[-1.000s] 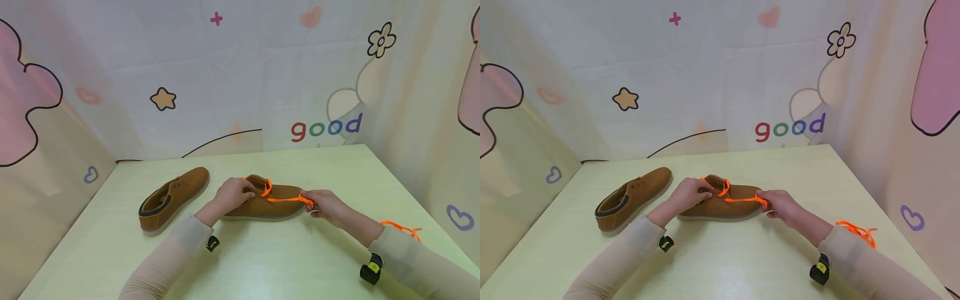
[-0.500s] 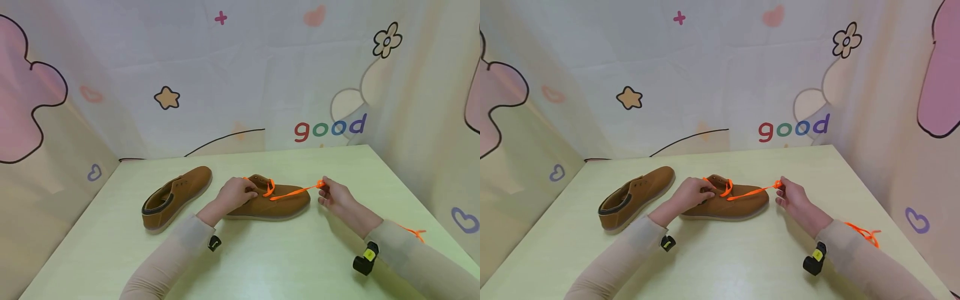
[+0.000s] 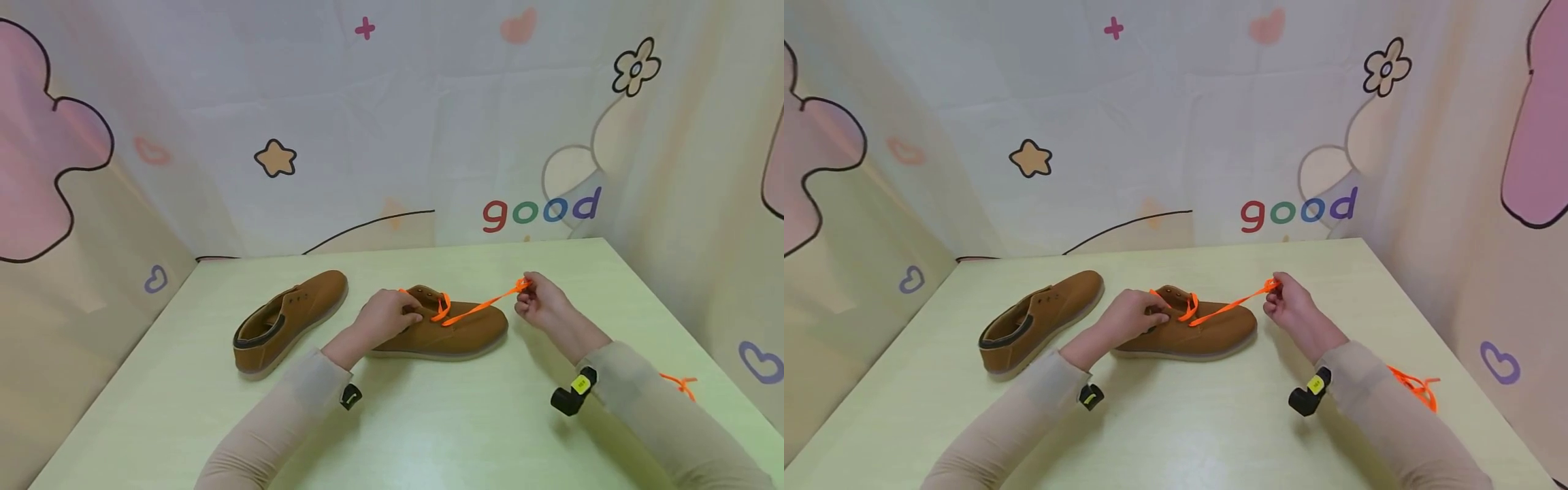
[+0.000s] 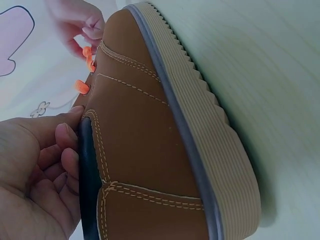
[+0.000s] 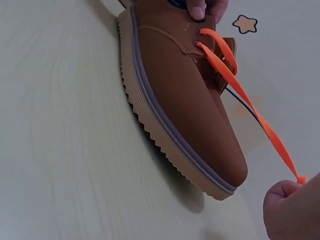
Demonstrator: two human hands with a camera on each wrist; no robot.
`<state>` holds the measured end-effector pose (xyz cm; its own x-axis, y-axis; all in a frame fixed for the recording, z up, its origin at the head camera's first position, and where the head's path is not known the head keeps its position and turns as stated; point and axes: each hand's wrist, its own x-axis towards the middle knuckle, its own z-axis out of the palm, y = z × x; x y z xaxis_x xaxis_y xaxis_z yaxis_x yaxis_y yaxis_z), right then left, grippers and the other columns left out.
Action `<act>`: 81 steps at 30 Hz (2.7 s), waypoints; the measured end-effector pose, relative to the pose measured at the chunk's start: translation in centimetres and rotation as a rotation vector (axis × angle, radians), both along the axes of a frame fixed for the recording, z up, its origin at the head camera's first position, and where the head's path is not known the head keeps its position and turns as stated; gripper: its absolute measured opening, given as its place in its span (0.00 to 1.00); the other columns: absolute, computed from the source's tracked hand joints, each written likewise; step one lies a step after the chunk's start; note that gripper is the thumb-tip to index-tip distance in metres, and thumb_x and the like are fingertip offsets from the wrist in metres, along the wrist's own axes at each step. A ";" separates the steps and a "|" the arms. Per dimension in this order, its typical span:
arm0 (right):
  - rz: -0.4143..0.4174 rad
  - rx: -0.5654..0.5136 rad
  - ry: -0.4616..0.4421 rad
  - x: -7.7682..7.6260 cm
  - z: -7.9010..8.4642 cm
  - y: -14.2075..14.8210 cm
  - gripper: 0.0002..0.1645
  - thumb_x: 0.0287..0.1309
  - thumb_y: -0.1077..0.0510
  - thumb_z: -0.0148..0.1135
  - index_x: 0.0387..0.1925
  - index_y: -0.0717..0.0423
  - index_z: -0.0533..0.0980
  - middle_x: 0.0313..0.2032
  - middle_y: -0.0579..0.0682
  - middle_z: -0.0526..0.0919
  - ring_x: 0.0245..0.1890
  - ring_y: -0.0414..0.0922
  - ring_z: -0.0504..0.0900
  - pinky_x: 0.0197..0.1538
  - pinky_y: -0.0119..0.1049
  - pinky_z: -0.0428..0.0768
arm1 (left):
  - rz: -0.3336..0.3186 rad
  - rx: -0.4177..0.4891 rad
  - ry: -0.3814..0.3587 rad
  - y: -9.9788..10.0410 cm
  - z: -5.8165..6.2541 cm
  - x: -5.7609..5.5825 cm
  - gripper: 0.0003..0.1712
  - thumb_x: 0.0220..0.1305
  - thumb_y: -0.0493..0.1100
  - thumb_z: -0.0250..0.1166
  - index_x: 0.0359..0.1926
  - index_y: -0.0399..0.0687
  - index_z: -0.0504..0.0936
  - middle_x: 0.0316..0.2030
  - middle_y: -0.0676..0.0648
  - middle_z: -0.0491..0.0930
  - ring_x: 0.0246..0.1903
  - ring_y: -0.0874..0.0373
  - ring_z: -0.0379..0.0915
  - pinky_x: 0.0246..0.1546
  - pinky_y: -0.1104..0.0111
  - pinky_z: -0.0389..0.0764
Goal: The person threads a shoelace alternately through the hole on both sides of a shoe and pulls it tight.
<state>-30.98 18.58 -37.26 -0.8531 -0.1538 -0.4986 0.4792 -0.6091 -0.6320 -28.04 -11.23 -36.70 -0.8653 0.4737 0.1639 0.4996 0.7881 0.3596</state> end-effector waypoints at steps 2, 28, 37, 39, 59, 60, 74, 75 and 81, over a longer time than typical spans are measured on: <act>0.034 -0.033 -0.006 -0.5 -0.2 0.2 0.15 0.80 0.53 0.42 0.32 0.53 0.64 0.22 0.46 0.63 0.21 0.38 0.60 0.27 0.27 0.57 | 0.000 0.000 0.000 0.0 0.0 0.1 0.11 0.68 0.41 0.69 0.47 0.41 0.90 0.42 0.43 0.90 0.39 0.52 0.84 0.42 0.63 0.83; 0.431 0.944 0.315 -7.4 0.0 -4.5 0.22 0.80 0.57 0.44 0.62 0.71 0.68 0.24 0.37 0.78 0.30 0.35 0.76 0.39 0.28 0.77 | -0.032 -0.044 -0.111 0.8 2.8 -1.3 0.12 0.73 0.44 0.63 0.46 0.43 0.90 0.39 0.46 0.91 0.30 0.60 0.79 0.39 0.69 0.79; 0.365 0.602 0.213 -9.1 2.0 -3.6 0.09 0.80 0.57 0.46 0.47 0.54 0.73 0.25 0.36 0.83 0.29 0.34 0.75 0.40 0.27 0.76 | 0.020 -0.163 -0.136 1.9 4.0 -4.0 0.19 0.74 0.45 0.63 0.61 0.44 0.84 0.56 0.43 0.86 0.55 0.50 0.82 0.59 0.60 0.81; 0.375 0.653 0.253 -9.3 2.6 -3.5 0.12 0.80 0.56 0.46 0.53 0.56 0.73 0.25 0.34 0.84 0.27 0.34 0.74 0.40 0.27 0.75 | 0.023 -0.179 -0.151 2.0 4.0 -4.3 0.19 0.74 0.45 0.63 0.61 0.43 0.83 0.57 0.44 0.86 0.55 0.51 0.83 0.60 0.60 0.81; 0.821 1.296 0.771 -6.7 2.7 -7.2 0.18 0.75 0.58 0.56 0.49 0.72 0.79 0.38 0.51 0.77 0.27 0.40 0.61 0.35 0.33 0.66 | 0.023 -0.176 -0.071 2.0 3.1 -5.6 0.08 0.69 0.41 0.68 0.41 0.44 0.92 0.40 0.47 0.91 0.34 0.59 0.77 0.40 0.69 0.80; 0.818 1.293 0.773 -6.7 2.5 -7.3 0.18 0.76 0.58 0.54 0.49 0.72 0.78 0.34 0.48 0.74 0.26 0.40 0.60 0.35 0.33 0.66 | 0.020 -0.175 -0.072 2.0 3.1 -5.6 0.08 0.69 0.41 0.68 0.41 0.44 0.92 0.40 0.47 0.91 0.33 0.60 0.76 0.39 0.70 0.79; 0.917 1.385 1.068 -7.6 0.6 -9.0 0.15 0.78 0.63 0.47 0.43 0.72 0.77 0.34 0.61 0.78 0.28 0.41 0.67 0.38 0.32 0.68 | -0.029 -0.145 -0.053 1.9 2.8 -5.4 0.08 0.68 0.38 0.67 0.42 0.45 0.92 0.43 0.48 0.91 0.36 0.59 0.79 0.44 0.68 0.81; 0.933 1.379 1.062 -7.7 0.6 -9.1 0.15 0.78 0.63 0.47 0.44 0.71 0.76 0.33 0.61 0.77 0.26 0.40 0.66 0.36 0.32 0.68 | -0.032 -0.141 -0.052 1.8 2.8 -5.5 0.08 0.68 0.38 0.67 0.42 0.45 0.92 0.44 0.48 0.91 0.37 0.59 0.80 0.46 0.68 0.81; 1.016 1.344 1.005 -7.7 0.7 -9.5 0.16 0.80 0.60 0.45 0.48 0.68 0.77 0.38 0.56 0.78 0.30 0.41 0.69 0.36 0.31 0.72 | -0.029 -0.123 -0.060 1.5 2.6 -5.6 0.10 0.70 0.39 0.67 0.46 0.47 0.92 0.45 0.48 0.91 0.34 0.61 0.75 0.41 0.71 0.79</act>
<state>-38.66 9.11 -36.56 -0.7095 -0.6858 -0.1623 -0.4844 0.6418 -0.5945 -33.67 -9.72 -34.09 -0.8576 0.5118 0.0512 0.5030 0.8138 0.2911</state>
